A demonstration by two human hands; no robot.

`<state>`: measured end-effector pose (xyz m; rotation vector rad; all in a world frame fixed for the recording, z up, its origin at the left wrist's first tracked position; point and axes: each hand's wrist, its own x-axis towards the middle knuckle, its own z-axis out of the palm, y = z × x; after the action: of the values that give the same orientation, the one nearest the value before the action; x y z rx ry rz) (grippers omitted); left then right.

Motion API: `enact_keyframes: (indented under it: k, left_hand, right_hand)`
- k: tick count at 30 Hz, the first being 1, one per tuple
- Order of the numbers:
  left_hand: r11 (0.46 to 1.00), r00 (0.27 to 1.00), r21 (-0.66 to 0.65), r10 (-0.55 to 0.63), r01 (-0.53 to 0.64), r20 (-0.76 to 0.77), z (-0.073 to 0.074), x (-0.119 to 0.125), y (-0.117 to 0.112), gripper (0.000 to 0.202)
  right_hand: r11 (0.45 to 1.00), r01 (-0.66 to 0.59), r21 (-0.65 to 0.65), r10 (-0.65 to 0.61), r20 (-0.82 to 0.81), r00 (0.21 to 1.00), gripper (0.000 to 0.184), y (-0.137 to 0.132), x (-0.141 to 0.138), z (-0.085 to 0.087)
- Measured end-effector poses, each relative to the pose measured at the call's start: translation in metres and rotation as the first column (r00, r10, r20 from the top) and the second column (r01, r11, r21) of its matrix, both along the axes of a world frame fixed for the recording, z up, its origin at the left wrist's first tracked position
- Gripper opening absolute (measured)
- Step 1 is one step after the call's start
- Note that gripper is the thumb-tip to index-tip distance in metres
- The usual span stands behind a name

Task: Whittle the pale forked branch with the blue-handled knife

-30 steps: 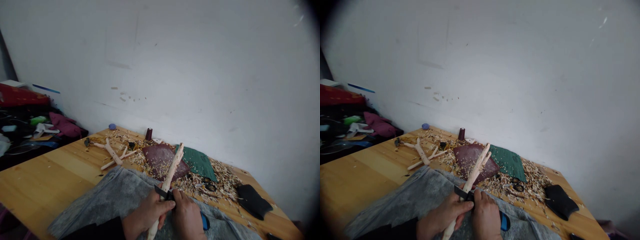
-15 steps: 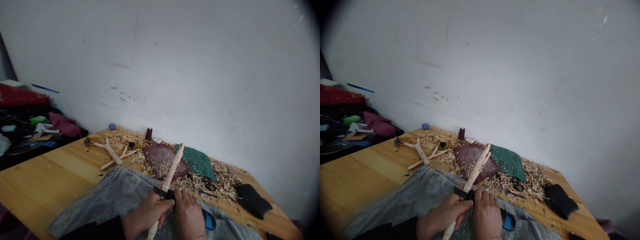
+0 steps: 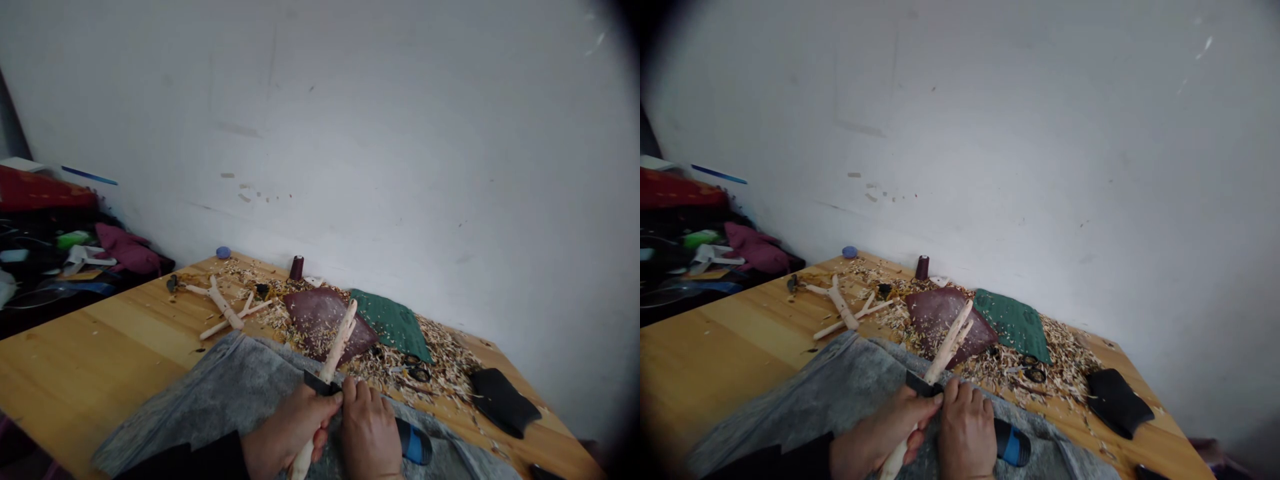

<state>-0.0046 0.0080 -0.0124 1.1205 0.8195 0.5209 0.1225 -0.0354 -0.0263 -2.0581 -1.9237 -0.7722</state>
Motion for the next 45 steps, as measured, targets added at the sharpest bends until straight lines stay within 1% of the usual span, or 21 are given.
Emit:
enact_keyframes:
  k: [3, 6, 8, 11, 13, 16, 18, 20, 24, 26, 29, 31, 33, 37, 41, 45]
  left_hand:
    - [0.999, 0.994, 0.024, 0.043, -0.04, -0.103, 0.0, 0.001, 0.0, 0.049]
    - [0.997, 0.981, 0.02, 0.072, -0.07, -0.181, 0.006, 0.002, -0.003, 0.051]
    - [0.996, 0.975, 0.029, 0.094, -0.09, -0.203, 0.01, 0.004, -0.006, 0.05]
    - [0.991, 0.983, 0.093, 0.11, -0.097, -0.147, 0.012, 0.005, -0.007, 0.045]
    - [0.987, 0.991, 0.129, 0.106, -0.094, -0.087, 0.01, 0.005, -0.005, 0.041]
    - [0.98, 0.998, 0.193, 0.055, -0.051, -0.013, 0.004, 0.003, -0.001, 0.035]
    - [0.976, 1.0, 0.218, 0.023, -0.025, 0.011, 0.001, 0.001, 0.001, 0.032]
    - [0.974, 1.0, 0.225, 0.014, -0.018, 0.02, 0.001, -0.001, 0.002, 0.029]
    - [0.974, 1.0, 0.227, 0.005, -0.001, -0.015, 0.008, -0.003, 0.0, 0.029]
    - [0.978, 1.0, 0.211, 0.014, -0.011, -0.016, 0.01, -0.003, -0.001, 0.032]
    - [0.981, 0.998, 0.195, 0.002, -0.013, 0.058, 0.008, -0.003, 0.0, 0.042]
    - [0.977, 0.995, 0.215, -0.023, 0.002, 0.094, 0.007, -0.003, 0.001, 0.047]
    - [0.976, 0.997, 0.217, -0.018, 0.002, 0.075, 0.008, -0.004, 0.002, 0.045]
    - [0.985, 0.999, 0.169, 0.025, -0.031, 0.042, 0.012, -0.004, 0.002, 0.042]
    - [0.976, 0.999, 0.218, -0.001, -0.007, 0.037, 0.014, -0.006, 0.003, 0.036]
    - [0.968, 0.999, 0.248, -0.041, 0.032, 0.03, 0.018, -0.008, 0.003, 0.038]
  right_hand:
    - [1.0, 0.007, -0.005, -0.007, 0.0, 1.0, 0.019, -0.001, -0.002, 0.003]
    - [1.0, 0.011, -0.007, -0.011, -0.008, 1.0, 0.022, -0.003, -0.003, 0.008]
    - [1.0, 0.016, -0.01, -0.016, -0.018, 1.0, 0.022, -0.002, -0.002, 0.01]
    - [0.999, 0.013, -0.035, -0.016, -0.061, 0.998, 0.021, 0.001, 0.001, 0.009]
    - [0.998, 0.009, -0.069, -0.019, -0.141, 0.99, 0.022, 0.004, 0.006, 0.008]
    - [0.995, 0.008, -0.104, -0.037, -0.278, 0.96, 0.023, 0.006, 0.015, 0.009]
    - [0.995, 0.001, -0.095, -0.032, -0.33, 0.943, 0.023, 0.006, 0.021, 0.011]
    - [0.996, -0.046, -0.078, 0.016, -0.358, 0.934, 0.022, 0.005, 0.024, 0.014]
    - [0.977, -0.192, -0.094, 0.14, -0.398, 0.907, 0.02, 0.002, 0.021, 0.02]
    - [0.974, -0.207, -0.096, 0.154, -0.393, 0.907, 0.021, 0.001, 0.019, 0.023]
    - [0.972, -0.219, -0.083, 0.174, -0.373, 0.912, 0.021, 0.001, 0.019, 0.024]
    - [0.969, -0.234, -0.075, 0.194, -0.352, 0.916, 0.021, 0.001, 0.02, 0.022]
    - [0.967, -0.25, -0.057, 0.22, -0.316, 0.923, 0.021, 0.001, 0.022, 0.02]
    - [0.962, -0.271, -0.012, 0.259, -0.26, 0.93, 0.021, 0.002, 0.025, 0.016]
    - [0.96, -0.278, -0.02, 0.268, -0.218, 0.938, 0.019, 0.003, 0.025, 0.015]
    - [0.957, -0.291, 0.0, 0.285, -0.198, 0.938, 0.019, 0.003, 0.025, 0.015]
